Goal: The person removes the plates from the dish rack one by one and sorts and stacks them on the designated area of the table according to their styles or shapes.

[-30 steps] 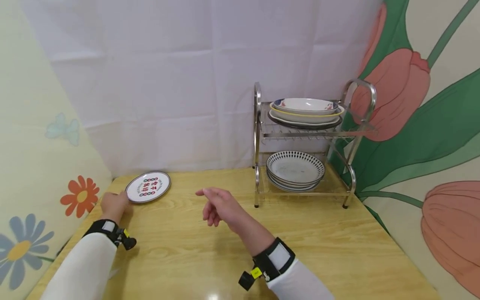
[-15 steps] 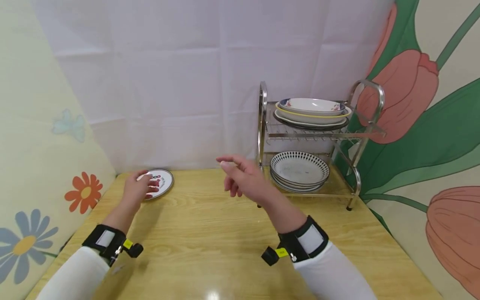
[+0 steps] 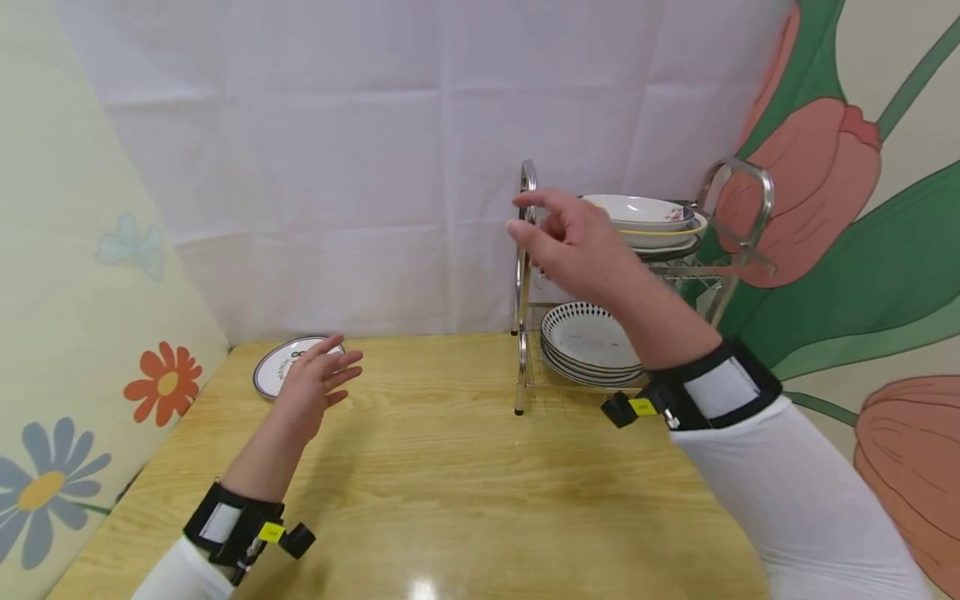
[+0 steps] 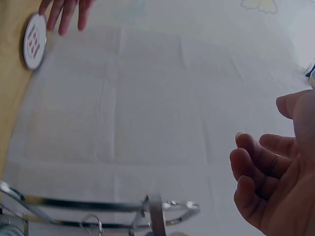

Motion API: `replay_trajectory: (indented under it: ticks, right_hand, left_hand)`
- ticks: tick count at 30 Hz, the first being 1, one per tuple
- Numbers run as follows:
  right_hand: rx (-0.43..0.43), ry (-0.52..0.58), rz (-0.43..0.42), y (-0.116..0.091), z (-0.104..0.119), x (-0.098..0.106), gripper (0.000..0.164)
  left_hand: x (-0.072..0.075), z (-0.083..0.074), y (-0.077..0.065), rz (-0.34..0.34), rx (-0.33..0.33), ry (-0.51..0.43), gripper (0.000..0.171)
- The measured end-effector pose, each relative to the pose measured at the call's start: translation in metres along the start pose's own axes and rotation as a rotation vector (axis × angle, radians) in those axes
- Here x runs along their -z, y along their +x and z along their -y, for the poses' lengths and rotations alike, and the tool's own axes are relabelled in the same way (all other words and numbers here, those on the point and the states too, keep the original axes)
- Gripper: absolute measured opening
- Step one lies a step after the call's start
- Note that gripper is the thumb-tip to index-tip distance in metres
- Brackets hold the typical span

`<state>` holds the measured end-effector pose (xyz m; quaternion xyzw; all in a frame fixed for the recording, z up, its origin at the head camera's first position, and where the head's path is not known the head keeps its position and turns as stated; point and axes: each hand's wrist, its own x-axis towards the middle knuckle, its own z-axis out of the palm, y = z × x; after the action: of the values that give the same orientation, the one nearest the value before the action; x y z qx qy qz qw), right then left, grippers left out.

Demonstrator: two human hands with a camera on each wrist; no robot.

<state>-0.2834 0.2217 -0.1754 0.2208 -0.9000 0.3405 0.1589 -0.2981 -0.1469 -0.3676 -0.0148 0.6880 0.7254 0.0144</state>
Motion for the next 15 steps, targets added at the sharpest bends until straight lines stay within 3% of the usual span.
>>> replay_trajectory:
  ticks: [9,15]
  right_hand:
    - [-0.216,-0.199,-0.064,0.043,-0.033,0.068,0.071]
    - [-0.373,-0.203,-0.060,0.055,-0.068,0.096,0.079]
  left_hand:
    - [-0.017,-0.011,-0.016,0.072,-0.044,-0.166,0.048]
    - [-0.022,-0.013,-0.018,0.089,-0.046,-0.206,0.046]
